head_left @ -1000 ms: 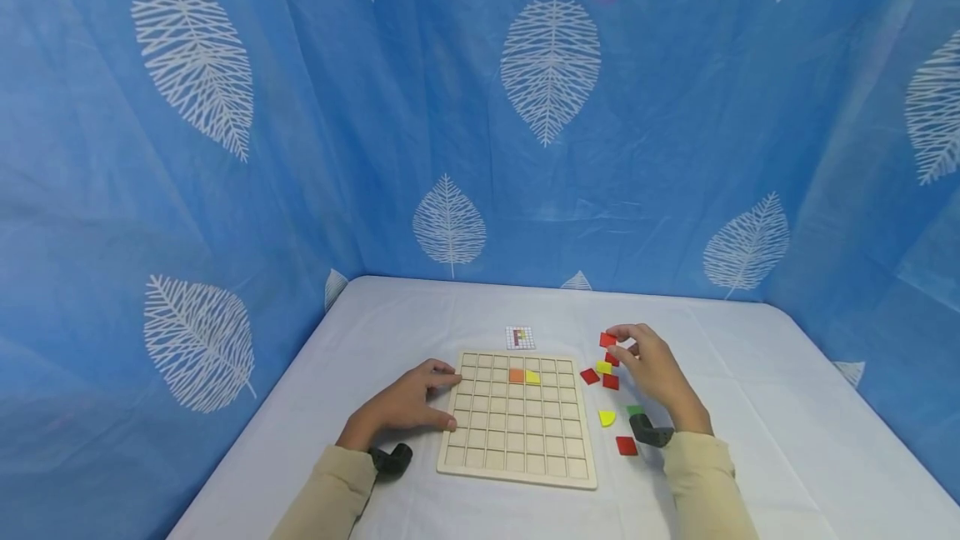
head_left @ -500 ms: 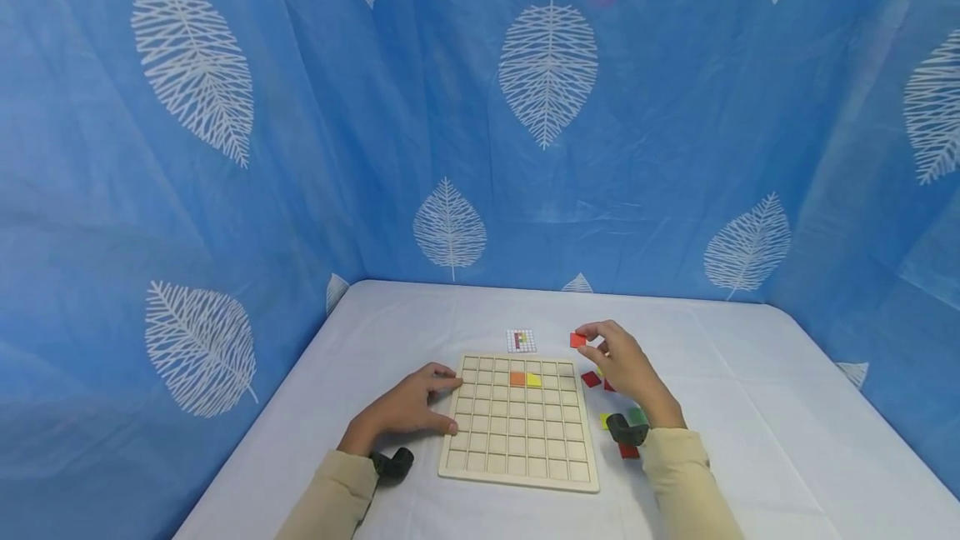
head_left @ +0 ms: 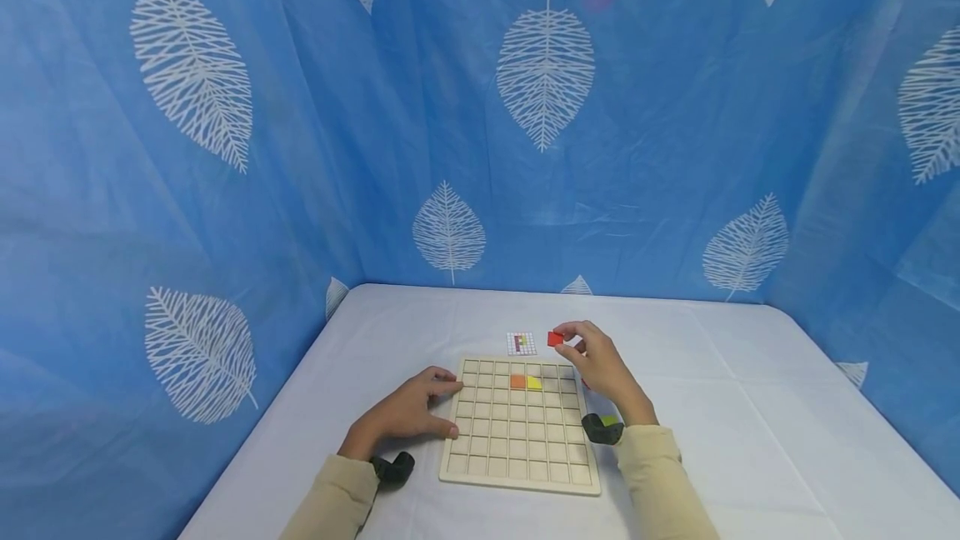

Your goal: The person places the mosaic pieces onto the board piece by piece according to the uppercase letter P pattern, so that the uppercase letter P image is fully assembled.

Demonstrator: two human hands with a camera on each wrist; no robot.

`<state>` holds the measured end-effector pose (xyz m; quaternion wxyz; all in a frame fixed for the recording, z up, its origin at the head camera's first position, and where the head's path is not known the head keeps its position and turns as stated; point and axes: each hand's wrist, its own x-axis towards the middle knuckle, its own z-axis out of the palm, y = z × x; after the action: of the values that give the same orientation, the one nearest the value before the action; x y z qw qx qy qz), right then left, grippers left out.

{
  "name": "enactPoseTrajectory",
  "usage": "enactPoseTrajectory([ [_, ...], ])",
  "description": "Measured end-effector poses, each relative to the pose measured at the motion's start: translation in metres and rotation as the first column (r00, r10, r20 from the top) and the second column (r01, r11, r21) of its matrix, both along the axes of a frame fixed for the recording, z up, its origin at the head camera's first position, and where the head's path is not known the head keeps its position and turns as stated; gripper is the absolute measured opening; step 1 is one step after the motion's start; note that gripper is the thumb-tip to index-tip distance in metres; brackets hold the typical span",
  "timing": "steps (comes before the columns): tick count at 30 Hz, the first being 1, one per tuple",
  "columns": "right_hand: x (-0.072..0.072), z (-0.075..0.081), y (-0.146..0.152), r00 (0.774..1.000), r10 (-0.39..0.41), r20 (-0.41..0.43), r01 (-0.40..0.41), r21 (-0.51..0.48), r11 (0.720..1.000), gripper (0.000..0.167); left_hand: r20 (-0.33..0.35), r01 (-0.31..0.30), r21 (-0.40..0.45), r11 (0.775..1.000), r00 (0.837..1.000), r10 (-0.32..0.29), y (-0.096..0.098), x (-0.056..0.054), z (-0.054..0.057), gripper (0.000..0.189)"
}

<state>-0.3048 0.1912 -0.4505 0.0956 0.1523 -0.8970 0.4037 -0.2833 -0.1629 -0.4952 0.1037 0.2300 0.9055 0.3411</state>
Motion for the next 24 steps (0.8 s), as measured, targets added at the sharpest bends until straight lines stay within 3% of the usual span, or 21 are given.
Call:
enactPoseTrajectory([
  [17,-0.003,-0.017,-0.048,0.999,0.032,0.005,-0.031,-0.195,0.98,0.03,-0.006,0.011,-0.009,1.0,1.0,-0.011,0.0,0.001,0.003,0.085],
  [24,0.0,-0.023,-0.062,0.998,0.05,0.035,-0.04,-0.227,0.973,0.027,0.0,0.0,-0.008,1.0,1.0,0.0,0.001,0.002,0.003,0.084],
])
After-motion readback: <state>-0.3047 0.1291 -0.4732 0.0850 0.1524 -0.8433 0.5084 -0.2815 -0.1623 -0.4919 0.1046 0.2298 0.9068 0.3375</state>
